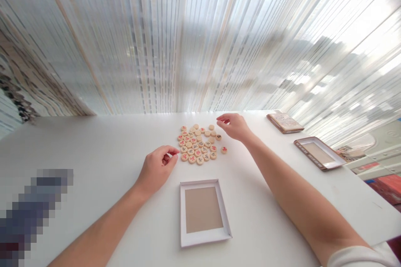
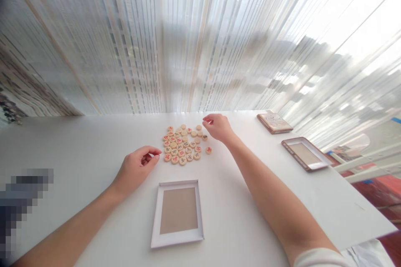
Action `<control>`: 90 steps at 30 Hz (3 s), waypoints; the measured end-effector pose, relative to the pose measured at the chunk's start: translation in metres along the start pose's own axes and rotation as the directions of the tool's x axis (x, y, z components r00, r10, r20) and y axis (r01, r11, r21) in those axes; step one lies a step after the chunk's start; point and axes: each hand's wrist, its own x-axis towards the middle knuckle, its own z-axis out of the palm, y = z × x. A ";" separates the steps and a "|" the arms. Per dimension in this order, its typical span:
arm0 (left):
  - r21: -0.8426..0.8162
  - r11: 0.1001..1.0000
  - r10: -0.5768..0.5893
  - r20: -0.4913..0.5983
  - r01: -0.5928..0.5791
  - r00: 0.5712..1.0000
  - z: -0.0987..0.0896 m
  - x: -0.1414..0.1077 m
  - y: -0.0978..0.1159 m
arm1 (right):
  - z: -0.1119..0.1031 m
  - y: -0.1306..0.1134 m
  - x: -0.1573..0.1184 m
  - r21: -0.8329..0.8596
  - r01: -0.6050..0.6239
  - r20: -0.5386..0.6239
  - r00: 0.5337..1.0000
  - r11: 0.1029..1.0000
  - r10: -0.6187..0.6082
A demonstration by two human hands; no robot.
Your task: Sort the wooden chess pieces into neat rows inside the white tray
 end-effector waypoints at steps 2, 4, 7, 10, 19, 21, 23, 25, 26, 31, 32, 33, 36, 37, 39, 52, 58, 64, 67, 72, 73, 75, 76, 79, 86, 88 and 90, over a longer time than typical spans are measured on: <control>-0.007 1.000 -0.014 0.007 0.014 1.000 -0.001 0.000 -0.001 | 0.002 0.007 0.003 -0.035 -0.010 0.065 0.998 0.999 0.012; -0.015 0.999 -0.031 0.016 0.032 0.999 -0.002 0.000 -0.002 | -0.002 0.015 0.001 -0.062 -0.017 0.133 0.991 0.998 0.025; -0.024 0.998 -0.062 0.024 0.062 0.998 -0.002 0.002 -0.004 | -0.011 0.024 -0.003 -0.080 -0.019 0.245 0.969 0.997 0.039; -0.015 0.996 -0.087 0.025 0.088 0.996 -0.001 0.002 -0.006 | -0.014 0.027 -0.006 -0.085 0.000 0.322 0.946 0.996 0.027; 0.037 0.996 -0.080 0.037 0.079 0.996 -0.002 -0.002 -0.001 | -0.012 0.019 -0.013 -0.020 0.124 0.407 0.907 0.992 -0.106; 0.041 0.996 -0.077 0.043 0.075 0.996 -0.002 -0.002 -0.001 | -0.014 0.017 -0.014 -0.008 0.138 0.376 0.918 0.990 -0.125; 0.041 0.996 -0.075 0.046 0.074 0.996 -0.002 -0.002 -0.002 | -0.015 0.014 -0.014 -0.001 0.150 0.326 0.935 0.989 -0.141; 0.039 0.997 -0.073 0.049 0.071 0.996 -0.002 -0.002 -0.002 | -0.013 0.009 -0.016 0.011 0.170 0.285 0.944 0.985 -0.167; 0.038 0.997 -0.071 0.051 0.070 0.996 -0.002 -0.002 -0.002 | -0.011 0.006 -0.017 0.020 0.186 0.273 0.944 0.982 -0.184; 0.039 0.998 -0.059 0.050 0.057 0.997 0.000 -0.002 -0.001 | 0.013 -0.012 -0.033 0.051 0.285 0.258 0.922 0.957 -0.288; 0.041 0.998 -0.056 0.048 0.054 0.997 0.000 -0.002 -0.001 | 0.018 -0.014 -0.036 0.047 0.298 0.257 0.919 0.953 -0.300; 0.043 0.998 -0.052 0.046 0.050 0.998 0.000 -0.002 -0.001 | 0.022 -0.016 -0.039 0.041 0.311 0.261 0.914 0.950 -0.310; 0.049 0.998 -0.044 0.043 0.041 0.998 -0.001 -0.002 -0.001 | 0.027 -0.017 -0.043 0.036 0.338 0.282 0.899 0.940 -0.334; 0.050 0.998 -0.041 0.042 0.039 0.998 -0.001 -0.002 -0.001 | 0.026 -0.016 -0.043 0.039 0.344 0.287 0.896 0.938 -0.340; 0.052 0.998 -0.038 0.044 0.036 0.998 -0.001 -0.002 -0.001 | 0.022 -0.016 -0.042 0.042 0.348 0.283 0.895 0.937 -0.345; 0.077 0.996 -0.041 0.041 0.037 0.998 0.001 -0.001 0.003 | 0.038 -0.024 -0.042 -0.018 0.262 0.268 0.931 0.965 -0.248; 0.078 0.996 -0.036 0.048 0.033 0.998 0.002 -0.001 0.002 | 0.029 -0.027 -0.041 0.005 0.229 0.307 0.926 0.973 -0.220; 0.065 0.998 -0.018 0.045 0.015 0.999 0.002 -0.001 0.001 | 0.027 -0.030 -0.047 0.123 0.197 0.306 0.925 0.973 -0.226; 0.048 0.999 -0.003 0.041 0.001 0.999 0.002 0.000 0.003 | 0.024 -0.033 -0.049 0.220 0.155 0.254 0.944 0.963 -0.211; -0.013 0.998 0.063 -0.002 -0.063 0.998 0.001 -0.005 0.007 | 0.011 -0.039 -0.051 0.448 -0.017 0.239 0.966 0.894 -0.101; -0.028 0.996 0.083 -0.017 -0.084 0.996 0.001 -0.007 0.009 | 0.007 -0.040 -0.051 0.497 -0.061 0.254 0.964 0.866 -0.077; -0.055 0.990 0.124 -0.041 -0.126 0.991 0.001 -0.013 0.013 | -0.001 -0.041 -0.053 0.586 -0.138 0.275 0.961 0.799 -0.036; -0.069 0.987 0.141 -0.047 -0.144 0.989 0.001 -0.015 0.015 | -0.005 -0.042 -0.054 0.626 -0.168 0.283 0.959 0.762 -0.021; -0.126 0.977 0.166 -0.037 -0.169 0.985 0.002 -0.022 0.025 | -0.009 -0.046 -0.065 0.726 -0.233 0.309 0.951 0.648 -0.005; -0.330 0.943 0.103 0.160 -0.045 0.982 0.008 -0.036 0.052 | 0.011 -0.062 -0.132 0.801 -0.325 0.384 0.923 0.503 -0.014; -0.353 0.936 0.070 0.214 0.011 0.974 0.009 -0.041 0.059 | 0.015 -0.066 -0.147 0.815 -0.355 0.407 0.913 0.458 -0.016; -0.335 0.942 0.048 0.221 0.030 0.974 0.008 -0.046 0.064 | 0.017 -0.069 -0.157 0.841 -0.385 0.419 0.908 0.381 -0.009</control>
